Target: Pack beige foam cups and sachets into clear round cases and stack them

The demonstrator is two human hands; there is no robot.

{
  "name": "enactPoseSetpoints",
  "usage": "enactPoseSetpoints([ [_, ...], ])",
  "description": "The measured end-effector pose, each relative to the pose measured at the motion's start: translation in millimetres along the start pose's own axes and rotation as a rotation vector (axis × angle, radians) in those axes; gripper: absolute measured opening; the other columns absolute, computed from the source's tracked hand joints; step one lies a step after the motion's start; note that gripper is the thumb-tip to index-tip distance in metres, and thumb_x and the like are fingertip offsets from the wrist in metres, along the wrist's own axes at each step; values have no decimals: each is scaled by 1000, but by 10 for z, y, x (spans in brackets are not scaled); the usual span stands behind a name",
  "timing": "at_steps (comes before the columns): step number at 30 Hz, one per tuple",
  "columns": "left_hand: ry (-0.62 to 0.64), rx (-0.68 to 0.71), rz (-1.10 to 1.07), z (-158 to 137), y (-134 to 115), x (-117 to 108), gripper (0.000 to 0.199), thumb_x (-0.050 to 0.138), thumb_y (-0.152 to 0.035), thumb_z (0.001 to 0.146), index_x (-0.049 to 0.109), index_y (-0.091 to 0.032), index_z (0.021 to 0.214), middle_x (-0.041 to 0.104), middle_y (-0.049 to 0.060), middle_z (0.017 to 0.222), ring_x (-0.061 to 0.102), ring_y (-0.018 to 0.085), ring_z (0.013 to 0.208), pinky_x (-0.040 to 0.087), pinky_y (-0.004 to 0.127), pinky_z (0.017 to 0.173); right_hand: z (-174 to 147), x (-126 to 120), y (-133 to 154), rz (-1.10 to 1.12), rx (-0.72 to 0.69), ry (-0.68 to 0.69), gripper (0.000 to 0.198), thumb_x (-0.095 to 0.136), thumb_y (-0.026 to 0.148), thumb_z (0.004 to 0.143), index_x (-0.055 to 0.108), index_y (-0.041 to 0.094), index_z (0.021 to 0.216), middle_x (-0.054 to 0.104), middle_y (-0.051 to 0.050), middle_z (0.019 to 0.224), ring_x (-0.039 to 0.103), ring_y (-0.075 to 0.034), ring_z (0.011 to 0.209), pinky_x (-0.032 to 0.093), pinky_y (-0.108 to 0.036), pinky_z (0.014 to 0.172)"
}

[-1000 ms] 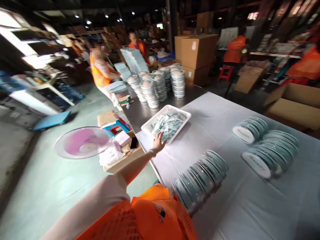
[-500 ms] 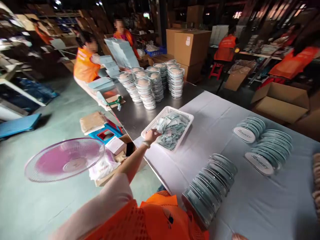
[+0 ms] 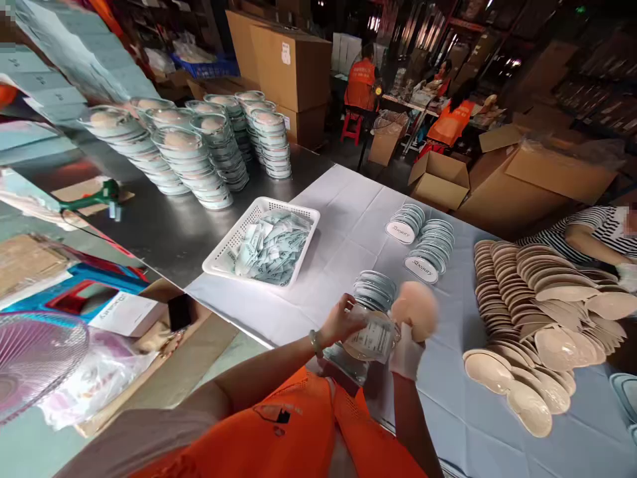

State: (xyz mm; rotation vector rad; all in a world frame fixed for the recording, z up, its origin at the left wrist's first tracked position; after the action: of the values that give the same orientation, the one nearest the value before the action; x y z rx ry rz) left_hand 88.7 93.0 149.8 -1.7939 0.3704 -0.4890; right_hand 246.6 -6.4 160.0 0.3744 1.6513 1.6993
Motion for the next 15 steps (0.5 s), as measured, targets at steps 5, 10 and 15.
enactPoseSetpoints([
  [5, 353, -189, -465, -34, 175, 156, 93, 89, -51, 59, 39, -24, 132, 67, 6, 92, 67, 22, 74, 51, 31, 61, -262, -307, 1, -464, -653, 454, 71, 70, 34, 77, 51, 18, 144, 46, -18, 152, 43, -34, 141, 38, -57, 114],
  [10, 586, -259, -386, 286, 152, 381, 108, 90, -43, 65, 29, -28, 152, 68, 12, 112, 69, 27, 96, 54, 41, 81, 3, -599, -619, -510, -737, 273, 44, 60, 28, 87, 60, 24, 131, 67, -11, 128, 69, -23, 109, 58, -36, 88],
  [15, 28, -127, 285, 1190, 16, 490, 104, 78, -55, 76, 24, -23, 158, 34, 19, 160, 33, 40, 147, 33, 55, 115, 1096, -609, -907, -280, -269, -52, 56, 66, 47, 76, 66, 11, 119, 73, -17, 110, 71, -27, 97, 60, -37, 83],
])
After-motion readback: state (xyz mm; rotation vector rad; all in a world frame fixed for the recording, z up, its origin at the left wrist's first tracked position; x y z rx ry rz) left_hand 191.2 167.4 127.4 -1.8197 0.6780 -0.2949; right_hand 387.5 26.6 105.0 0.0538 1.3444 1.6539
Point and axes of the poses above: each hand's wrist, its own z-axis towards the middle knuckle, its own x-axis out of the palm, y = z × x, the point moved 2 cm from there along z, towards the middle knuckle
